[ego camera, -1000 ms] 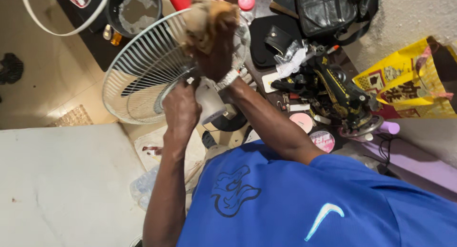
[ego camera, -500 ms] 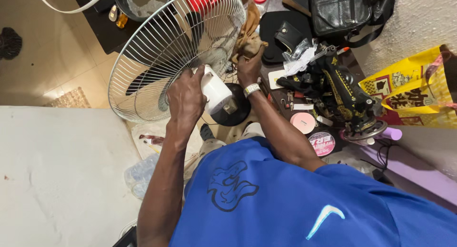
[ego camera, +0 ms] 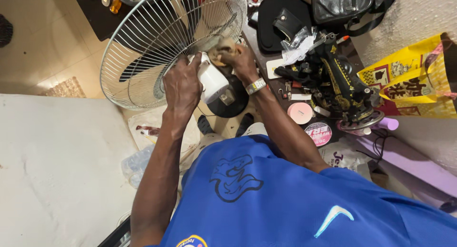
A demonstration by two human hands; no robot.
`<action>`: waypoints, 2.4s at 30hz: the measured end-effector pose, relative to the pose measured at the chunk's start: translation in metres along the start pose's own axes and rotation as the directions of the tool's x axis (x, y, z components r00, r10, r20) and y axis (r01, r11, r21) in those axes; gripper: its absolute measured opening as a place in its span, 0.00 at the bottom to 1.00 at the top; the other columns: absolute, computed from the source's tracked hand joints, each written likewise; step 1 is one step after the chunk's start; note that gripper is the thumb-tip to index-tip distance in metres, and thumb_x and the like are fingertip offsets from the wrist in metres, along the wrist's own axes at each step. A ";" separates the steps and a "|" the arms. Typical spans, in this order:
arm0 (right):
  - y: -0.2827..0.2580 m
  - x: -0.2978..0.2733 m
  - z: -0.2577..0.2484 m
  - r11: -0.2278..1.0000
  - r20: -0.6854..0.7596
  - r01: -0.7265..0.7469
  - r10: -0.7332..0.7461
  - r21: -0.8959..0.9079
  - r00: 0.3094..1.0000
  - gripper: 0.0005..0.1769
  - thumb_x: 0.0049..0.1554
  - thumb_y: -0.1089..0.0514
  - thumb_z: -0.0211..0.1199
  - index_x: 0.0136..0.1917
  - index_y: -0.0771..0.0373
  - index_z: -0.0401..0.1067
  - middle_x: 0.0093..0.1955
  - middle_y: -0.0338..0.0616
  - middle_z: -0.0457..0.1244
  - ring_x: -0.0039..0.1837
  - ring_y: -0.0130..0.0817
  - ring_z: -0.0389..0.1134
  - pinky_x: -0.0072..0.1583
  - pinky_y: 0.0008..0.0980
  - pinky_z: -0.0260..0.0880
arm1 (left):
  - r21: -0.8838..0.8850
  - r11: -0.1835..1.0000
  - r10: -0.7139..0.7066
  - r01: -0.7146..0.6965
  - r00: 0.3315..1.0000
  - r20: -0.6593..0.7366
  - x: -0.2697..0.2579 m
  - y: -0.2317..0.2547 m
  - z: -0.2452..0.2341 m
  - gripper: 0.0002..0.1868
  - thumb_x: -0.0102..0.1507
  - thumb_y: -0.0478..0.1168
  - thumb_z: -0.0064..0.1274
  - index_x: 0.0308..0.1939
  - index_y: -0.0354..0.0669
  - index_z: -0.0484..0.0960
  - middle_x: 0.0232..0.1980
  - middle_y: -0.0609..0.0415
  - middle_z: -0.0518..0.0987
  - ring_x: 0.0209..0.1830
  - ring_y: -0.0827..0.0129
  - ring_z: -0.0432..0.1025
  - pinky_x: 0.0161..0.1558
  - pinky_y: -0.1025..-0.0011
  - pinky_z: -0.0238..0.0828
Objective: The person wipes the blades and cage of a standing fan with a cloth. They dip the cloth into a bucket of soapy water and wring it out before continuing to wipe the fan's motor housing and cage.
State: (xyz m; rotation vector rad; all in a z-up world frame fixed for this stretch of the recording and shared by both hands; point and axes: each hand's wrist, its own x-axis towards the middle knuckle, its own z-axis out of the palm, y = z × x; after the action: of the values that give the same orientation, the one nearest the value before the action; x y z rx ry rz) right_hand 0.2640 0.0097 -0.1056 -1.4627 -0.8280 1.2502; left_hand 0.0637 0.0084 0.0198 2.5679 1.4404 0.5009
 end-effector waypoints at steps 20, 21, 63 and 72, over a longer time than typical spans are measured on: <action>0.050 -0.012 0.013 0.936 0.064 -0.088 0.071 0.341 0.995 0.21 0.52 0.63 0.60 0.58 0.73 0.69 0.48 0.47 0.67 0.47 0.35 0.69 0.52 0.36 0.72 | -0.080 0.995 -0.062 0.057 0.996 -0.062 -0.005 -0.001 0.003 0.19 0.67 0.31 0.48 0.60 0.46 0.86 0.42 0.37 0.82 0.26 0.58 0.76 0.24 0.62 0.73; 0.033 -0.018 0.011 0.947 0.058 -0.013 -0.006 0.320 0.998 0.23 0.51 0.62 0.60 0.59 0.72 0.68 0.50 0.47 0.67 0.48 0.35 0.70 0.54 0.35 0.73 | -0.091 0.994 -0.067 0.060 0.995 -0.069 -0.006 0.000 0.002 0.19 0.68 0.32 0.48 0.60 0.46 0.86 0.42 0.38 0.82 0.27 0.57 0.76 0.25 0.61 0.73; -0.046 -0.125 0.095 0.270 0.164 0.496 -0.725 -0.825 0.669 0.37 0.43 0.61 0.75 0.63 0.68 0.63 0.67 0.58 0.55 0.66 0.61 0.64 0.67 0.59 0.65 | -0.897 0.421 -0.034 0.135 0.991 0.133 -0.034 -0.063 0.001 0.23 0.69 0.28 0.37 0.66 0.38 0.77 0.60 0.41 0.83 0.60 0.59 0.79 0.63 0.68 0.73; -0.046 -0.107 0.091 0.396 0.012 0.520 -0.787 -0.757 0.617 0.30 0.53 0.58 0.79 0.60 0.65 0.64 0.54 0.53 0.64 0.54 0.49 0.70 0.52 0.45 0.75 | -0.910 0.399 0.003 0.115 0.992 0.127 -0.044 -0.066 0.004 0.23 0.71 0.30 0.39 0.70 0.45 0.73 0.67 0.42 0.79 0.68 0.61 0.75 0.69 0.67 0.70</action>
State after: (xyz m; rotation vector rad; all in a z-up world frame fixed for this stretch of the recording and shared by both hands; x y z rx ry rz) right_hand 0.1559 -0.0552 -0.0281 -1.5754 -1.5529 -0.0346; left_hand -0.0093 0.0057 -0.0131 1.5665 0.7871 0.8321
